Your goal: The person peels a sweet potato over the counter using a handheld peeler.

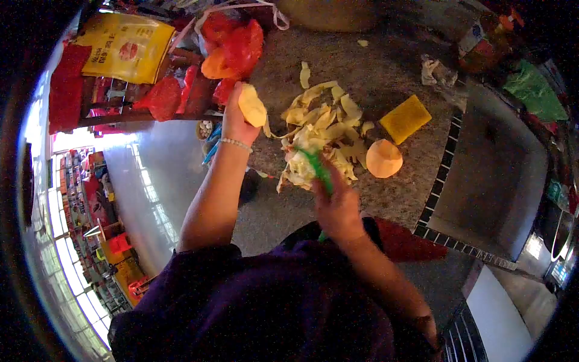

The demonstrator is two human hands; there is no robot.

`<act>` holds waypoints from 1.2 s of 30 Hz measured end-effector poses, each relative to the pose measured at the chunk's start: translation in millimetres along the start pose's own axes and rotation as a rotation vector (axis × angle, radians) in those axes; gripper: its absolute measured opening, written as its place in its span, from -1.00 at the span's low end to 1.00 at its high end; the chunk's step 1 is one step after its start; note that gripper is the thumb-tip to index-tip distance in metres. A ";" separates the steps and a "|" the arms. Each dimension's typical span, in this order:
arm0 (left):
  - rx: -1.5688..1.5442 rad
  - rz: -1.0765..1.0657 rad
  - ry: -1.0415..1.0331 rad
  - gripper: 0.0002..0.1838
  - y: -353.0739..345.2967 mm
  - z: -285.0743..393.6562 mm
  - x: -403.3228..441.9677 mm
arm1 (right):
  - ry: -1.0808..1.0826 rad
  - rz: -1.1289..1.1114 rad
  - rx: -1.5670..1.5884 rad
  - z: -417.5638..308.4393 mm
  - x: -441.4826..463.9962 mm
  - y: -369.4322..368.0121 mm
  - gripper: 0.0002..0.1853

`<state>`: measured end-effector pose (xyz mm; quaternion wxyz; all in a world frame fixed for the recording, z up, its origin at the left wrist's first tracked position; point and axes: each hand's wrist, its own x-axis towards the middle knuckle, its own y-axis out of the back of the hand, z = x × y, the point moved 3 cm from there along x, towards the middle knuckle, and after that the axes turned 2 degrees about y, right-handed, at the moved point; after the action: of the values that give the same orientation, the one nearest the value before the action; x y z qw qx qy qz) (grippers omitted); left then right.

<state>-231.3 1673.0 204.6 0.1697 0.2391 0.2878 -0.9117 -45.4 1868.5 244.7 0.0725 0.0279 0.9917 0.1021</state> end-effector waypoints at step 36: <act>-0.131 -0.080 -0.014 -0.69 6.4 -29.0 -8.6 | -0.006 0.076 -0.143 29.3 9.8 -14.1 -0.56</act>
<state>-211.4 1687.0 185.5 0.1506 0.2094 0.3549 -0.8986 -51.3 1861.2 212.0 0.0735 0.0606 0.9799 0.1753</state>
